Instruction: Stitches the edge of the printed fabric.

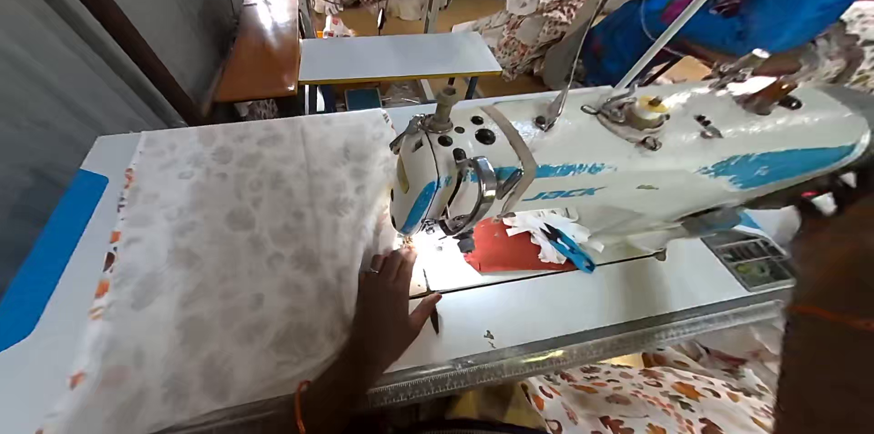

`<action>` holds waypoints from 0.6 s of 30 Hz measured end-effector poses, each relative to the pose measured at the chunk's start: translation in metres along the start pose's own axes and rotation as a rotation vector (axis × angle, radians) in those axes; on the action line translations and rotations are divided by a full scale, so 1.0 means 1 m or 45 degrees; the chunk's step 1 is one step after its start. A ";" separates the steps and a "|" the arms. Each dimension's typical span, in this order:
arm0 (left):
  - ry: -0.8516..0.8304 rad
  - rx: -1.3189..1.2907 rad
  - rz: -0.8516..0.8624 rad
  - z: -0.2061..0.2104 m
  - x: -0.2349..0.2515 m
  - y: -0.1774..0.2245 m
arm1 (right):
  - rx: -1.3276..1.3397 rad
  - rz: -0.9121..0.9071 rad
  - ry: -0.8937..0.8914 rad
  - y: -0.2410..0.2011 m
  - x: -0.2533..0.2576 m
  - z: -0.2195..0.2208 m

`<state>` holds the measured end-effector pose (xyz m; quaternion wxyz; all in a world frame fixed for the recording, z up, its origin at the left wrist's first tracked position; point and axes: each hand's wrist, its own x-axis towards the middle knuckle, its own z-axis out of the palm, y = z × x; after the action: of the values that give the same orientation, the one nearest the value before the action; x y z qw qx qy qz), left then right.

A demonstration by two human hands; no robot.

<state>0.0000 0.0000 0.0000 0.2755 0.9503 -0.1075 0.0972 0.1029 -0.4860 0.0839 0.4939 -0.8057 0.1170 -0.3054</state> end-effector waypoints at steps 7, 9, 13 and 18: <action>0.047 0.162 -0.103 0.015 -0.006 0.026 | -0.705 -0.584 0.017 0.003 -0.155 0.089; 0.068 0.202 -0.107 0.016 -0.005 0.028 | -0.748 -0.624 -0.041 0.001 -0.162 0.102; 0.054 0.225 -0.134 0.016 -0.002 0.029 | -0.770 -0.531 -0.033 0.005 -0.154 0.101; 0.023 0.241 -0.147 0.015 0.000 0.030 | -0.874 -0.443 -0.073 0.000 -0.156 0.103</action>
<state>-0.0053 -0.0330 0.0022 0.1907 0.9757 -0.0405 0.0995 0.0425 -0.3346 -0.0083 0.1392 -0.9402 0.0602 -0.3049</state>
